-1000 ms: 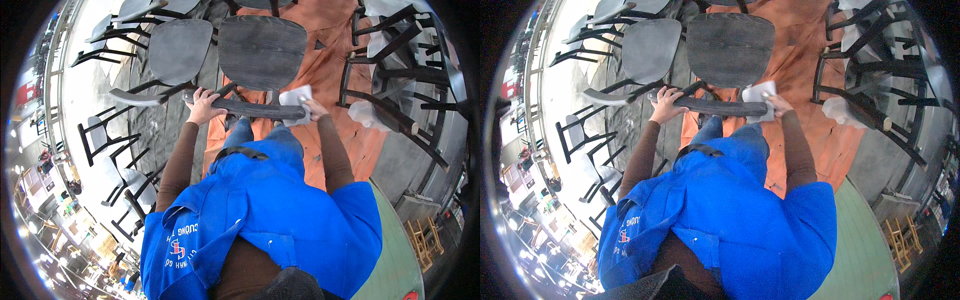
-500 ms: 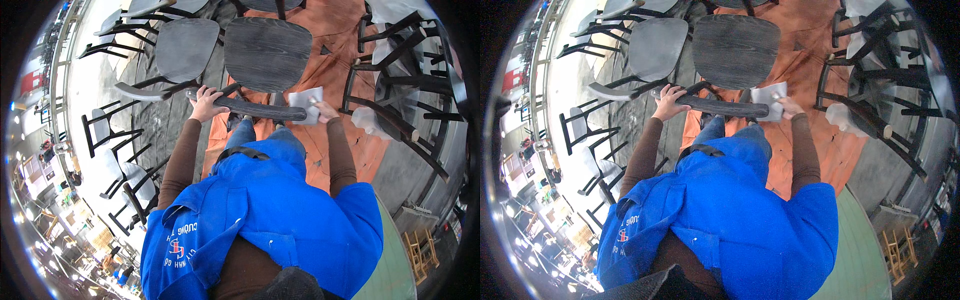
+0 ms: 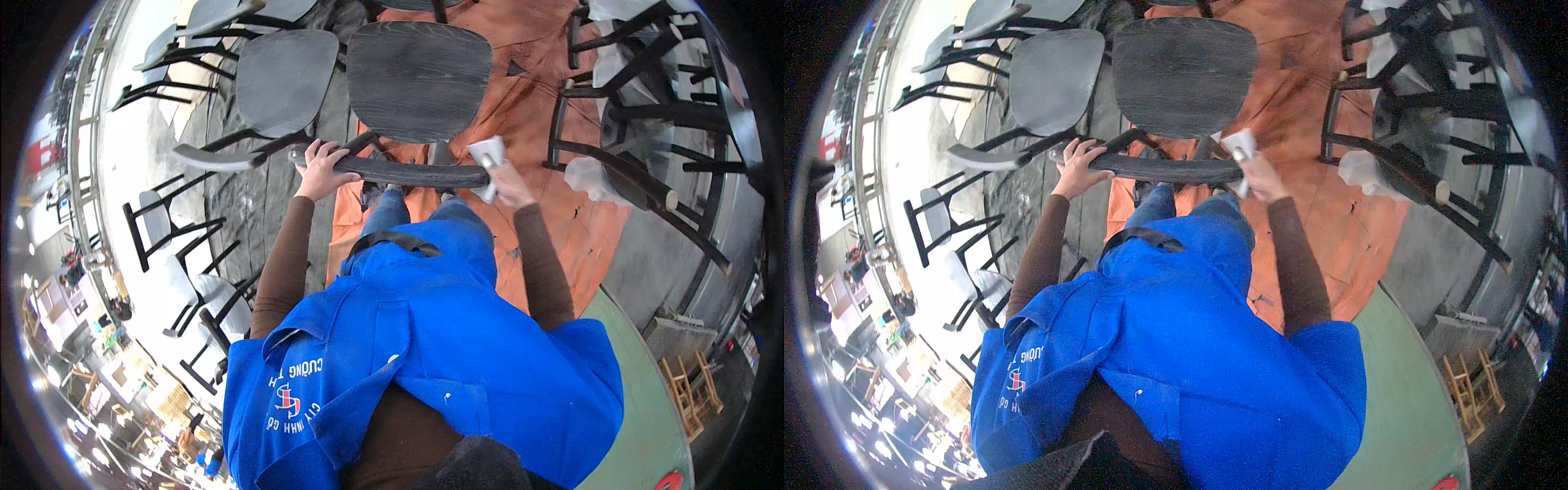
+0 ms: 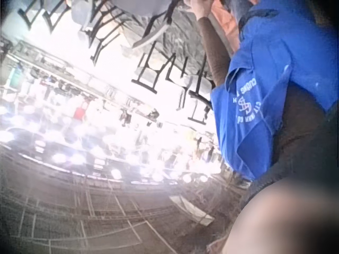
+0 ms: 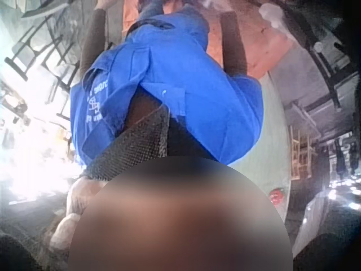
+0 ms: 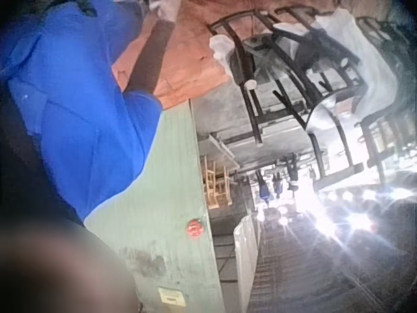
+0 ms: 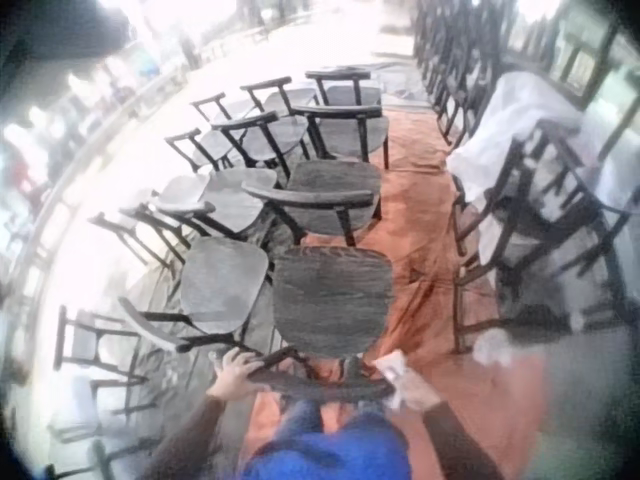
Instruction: The person walks to a row of black chairs and wipes the armrests and seats with a white cloth. The person handles each chair one at a time, wiping different parts of the chair before moving to the next.
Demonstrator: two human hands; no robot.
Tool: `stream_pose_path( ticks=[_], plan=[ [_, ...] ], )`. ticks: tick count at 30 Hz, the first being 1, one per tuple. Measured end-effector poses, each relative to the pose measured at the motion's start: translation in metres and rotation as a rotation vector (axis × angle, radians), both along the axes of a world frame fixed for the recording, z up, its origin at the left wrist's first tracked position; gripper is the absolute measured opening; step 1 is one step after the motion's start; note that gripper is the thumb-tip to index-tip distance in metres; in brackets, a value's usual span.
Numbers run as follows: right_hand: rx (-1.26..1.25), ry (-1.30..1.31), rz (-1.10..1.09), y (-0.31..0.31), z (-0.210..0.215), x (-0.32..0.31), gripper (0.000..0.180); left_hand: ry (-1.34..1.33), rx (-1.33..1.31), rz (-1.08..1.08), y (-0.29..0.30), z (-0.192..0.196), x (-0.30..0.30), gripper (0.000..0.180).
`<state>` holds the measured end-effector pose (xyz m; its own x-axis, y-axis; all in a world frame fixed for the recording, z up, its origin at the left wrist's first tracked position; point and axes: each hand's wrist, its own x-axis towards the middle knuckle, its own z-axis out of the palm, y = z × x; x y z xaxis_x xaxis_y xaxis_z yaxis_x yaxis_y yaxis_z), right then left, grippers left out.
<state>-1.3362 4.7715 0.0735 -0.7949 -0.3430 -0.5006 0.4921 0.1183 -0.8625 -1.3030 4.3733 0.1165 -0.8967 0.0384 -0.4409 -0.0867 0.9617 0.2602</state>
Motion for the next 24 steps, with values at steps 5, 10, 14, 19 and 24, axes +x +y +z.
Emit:
stream_pose_path(
  ticks=[5, 10, 14, 19, 24],
  plan=[
    [0.100, -0.055, 0.101, -0.010, 0.057, 0.014, 0.027, 0.089, 0.057, -0.045, -0.002, -0.003, 0.000, 0.071],
    [-0.016, 0.008, -0.108, 0.011, 0.121, 0.007, 0.039, 0.200, -0.006, 0.116, 0.005, -0.004, 0.012, 0.089],
    [0.922, 0.912, 0.749, -0.057, 0.082, 0.003, 0.056, 0.657, 0.080, 0.344, -0.004, -0.011, 0.036, 0.090],
    [0.551, 1.396, 0.837, -0.196, 0.024, 0.011, 0.052, 0.552, 0.201, 0.928, -0.043, -0.024, 0.096, 0.061],
    [0.510, 1.429, 0.926, -0.342, 0.021, -0.015, 0.045, 0.553, 0.172, 1.121, -0.060, -0.041, 0.159, 0.046]
  ],
)
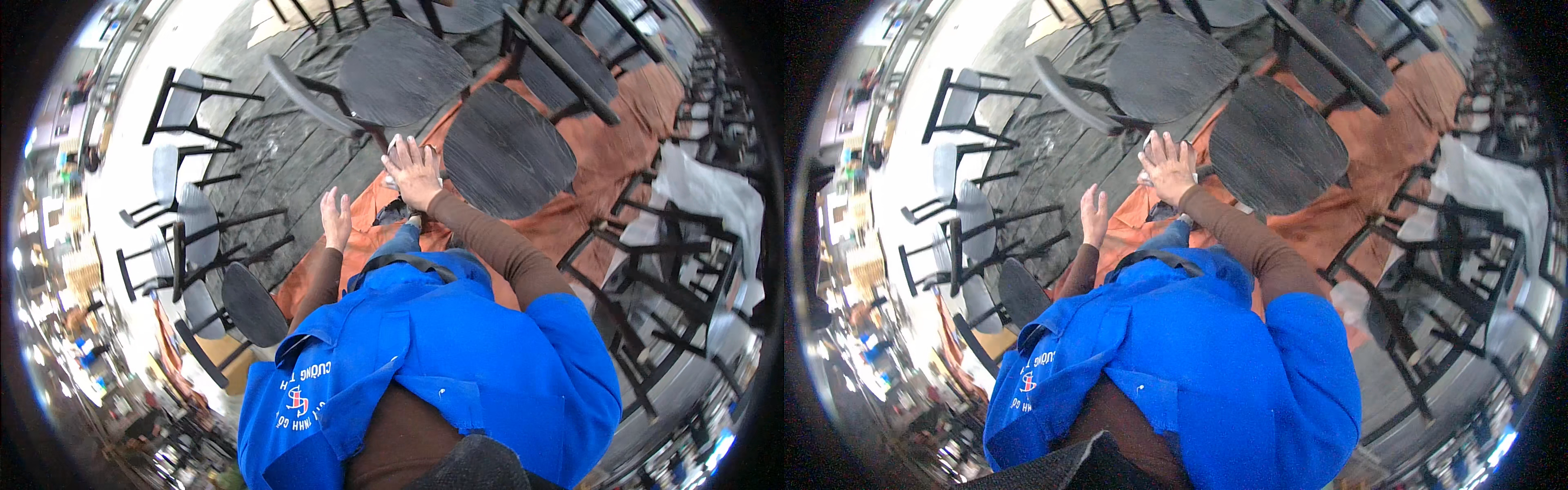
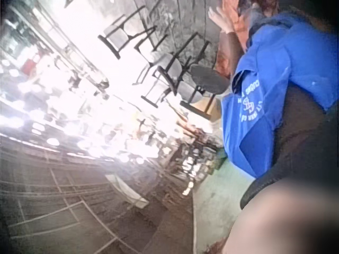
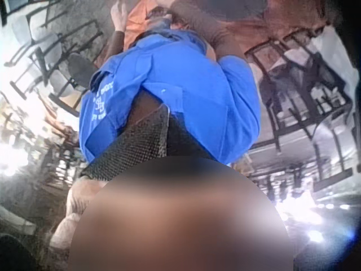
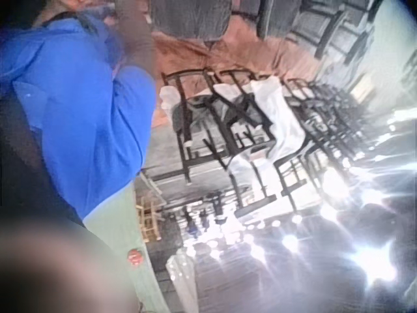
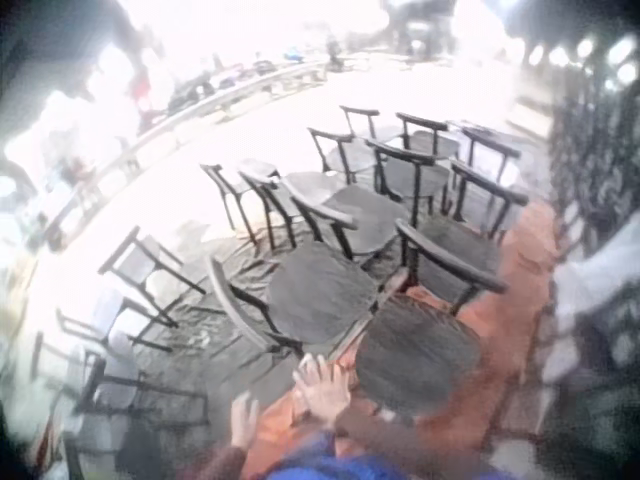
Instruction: The person walks to a row of black chairs and wipes the armrests and seats with a white cloth. The person handles each chair one at a time, wiping different parts of the chair before moving to the next.
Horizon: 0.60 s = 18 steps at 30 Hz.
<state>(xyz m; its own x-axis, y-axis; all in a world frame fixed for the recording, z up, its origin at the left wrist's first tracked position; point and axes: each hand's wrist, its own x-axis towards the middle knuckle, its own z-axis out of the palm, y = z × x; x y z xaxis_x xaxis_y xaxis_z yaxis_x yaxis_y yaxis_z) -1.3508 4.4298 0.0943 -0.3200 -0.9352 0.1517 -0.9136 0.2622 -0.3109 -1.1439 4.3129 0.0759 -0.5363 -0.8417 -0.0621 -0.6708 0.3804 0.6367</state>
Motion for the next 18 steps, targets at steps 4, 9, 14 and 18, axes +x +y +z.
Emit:
stream_pose_path(
  ticks=[4, 9, 14, 18],
  plan=[
    [-0.023, 0.010, 0.052, -0.014, 0.008, -0.006, 0.047, 0.019, 0.191, 0.177, 0.015, -0.021, 0.031, 0.041],
    [0.013, 0.091, 0.277, 0.072, 0.013, -0.001, 0.053, 0.052, 0.210, 0.215, 0.040, -0.045, 0.046, 0.036],
    [0.048, 0.079, 0.335, 0.019, 0.017, -0.013, 0.048, 0.115, 0.242, 0.210, 0.041, -0.058, 0.036, 0.033],
    [0.764, -0.150, 0.303, -0.092, 0.016, -0.035, 0.039, 0.192, 0.173, 0.135, 0.034, -0.070, 0.019, 0.029]
  ],
)
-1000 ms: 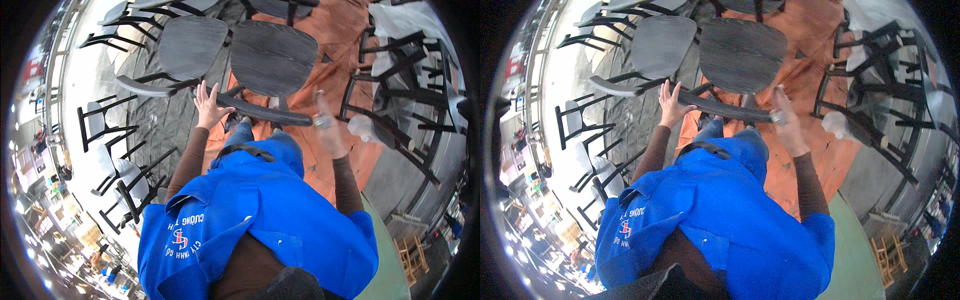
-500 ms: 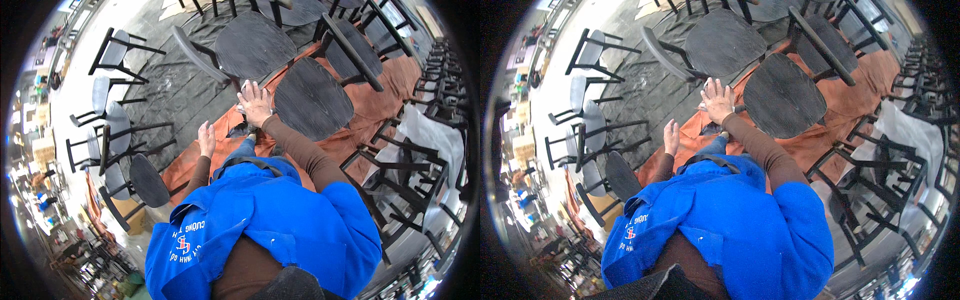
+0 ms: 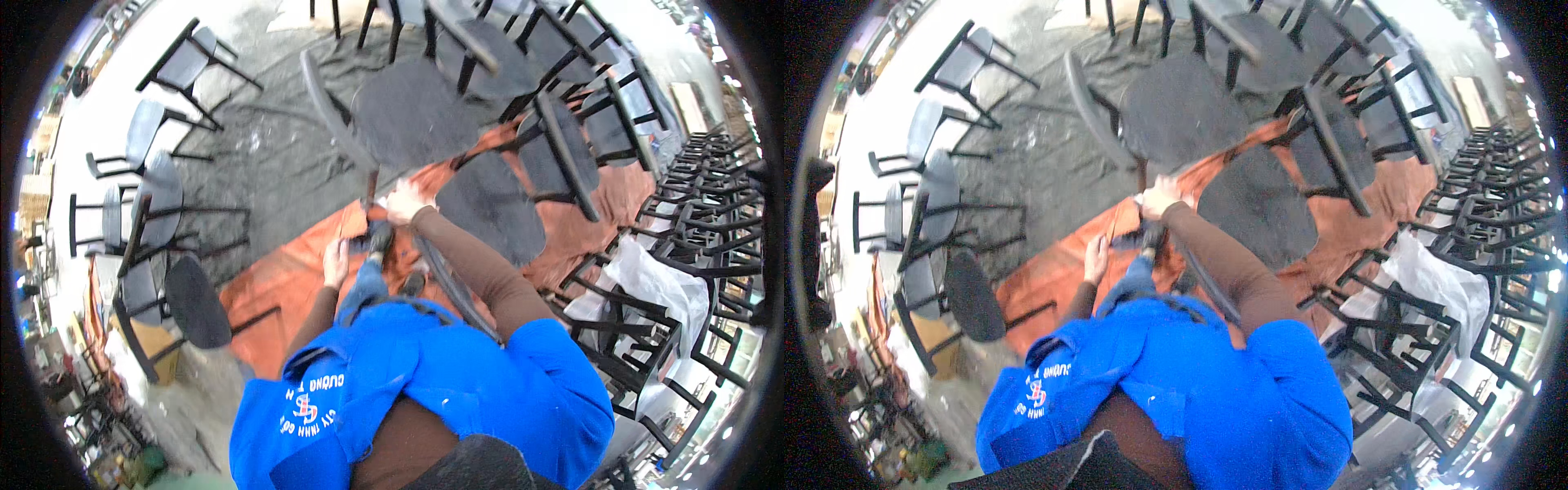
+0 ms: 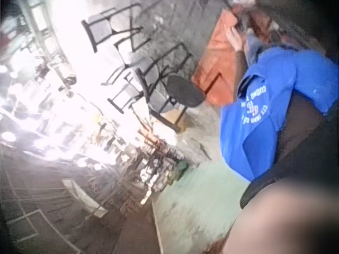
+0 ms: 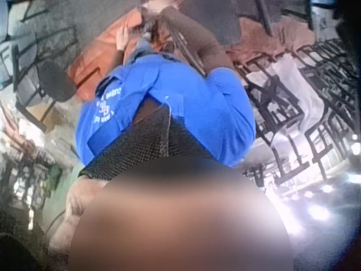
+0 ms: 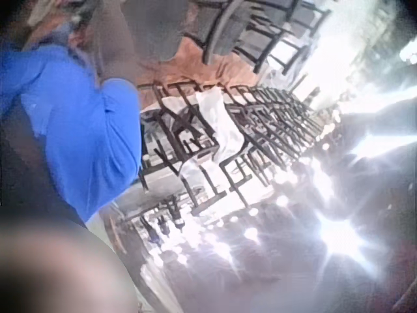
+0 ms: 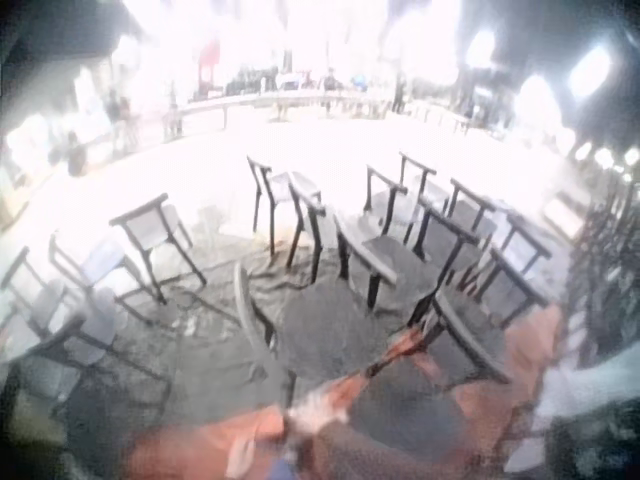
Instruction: The person walks to a row of black chairs and wipes the armrests and seats with a white cloth. The person handles each chair one at a time, wiping different parts of the chair before moving to the next.
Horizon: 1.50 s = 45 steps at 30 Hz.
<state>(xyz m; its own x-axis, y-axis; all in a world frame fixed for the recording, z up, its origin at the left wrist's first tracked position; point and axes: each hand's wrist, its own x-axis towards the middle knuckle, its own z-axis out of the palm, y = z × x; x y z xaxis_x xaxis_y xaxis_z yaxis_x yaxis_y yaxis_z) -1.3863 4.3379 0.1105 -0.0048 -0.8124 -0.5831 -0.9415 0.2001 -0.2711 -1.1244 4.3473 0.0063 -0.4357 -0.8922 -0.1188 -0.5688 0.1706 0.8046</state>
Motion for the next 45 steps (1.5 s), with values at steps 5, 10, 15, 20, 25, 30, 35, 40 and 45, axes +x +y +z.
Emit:
stream_pose_path(
  ticks=[5, 10, 15, 20, 25, 30, 35, 40, 45],
  plan=[
    [0.247, -0.125, 0.171, -0.031, -0.003, -0.012, 0.033, 0.096, 0.055, 0.114, -0.011, -0.021, -0.001, 0.035],
    [0.322, -0.169, 0.126, -0.022, -0.005, -0.015, 0.031, 0.016, 0.231, 0.236, -0.015, -0.047, 0.034, 0.041],
    [0.392, -0.244, 0.422, -0.036, -0.001, -0.025, 0.028, 0.088, 0.249, 0.306, -0.017, -0.073, 0.059, 0.041],
    [0.319, -0.154, 0.395, -0.033, -0.002, -0.017, 0.032, 0.073, 0.323, 0.378, -0.017, -0.090, 0.057, 0.039],
    [0.359, -0.113, 0.467, -0.031, -0.008, -0.004, 0.033, 0.186, 0.289, 0.315, -0.027, -0.070, 0.036, 0.038],
    [0.274, -0.212, 0.436, -0.029, -0.005, -0.006, 0.032, 0.213, 0.309, 0.377, -0.027, -0.043, 0.019, 0.038],
    [0.265, -0.077, 0.345, -0.016, 0.040, -0.003, 0.032, 0.261, 0.318, 0.280, -0.021, -0.044, 0.026, 0.037],
    [0.167, -0.521, 0.302, 0.007, 0.086, -0.039, 0.037, 0.261, 0.373, 0.251, -0.021, -0.030, 0.020, 0.038],
    [-0.434, -0.540, -0.398, 0.034, 0.039, -0.081, 0.029, 0.418, 0.192, -0.133, -0.010, 0.029, -0.043, 0.037]
  ],
)
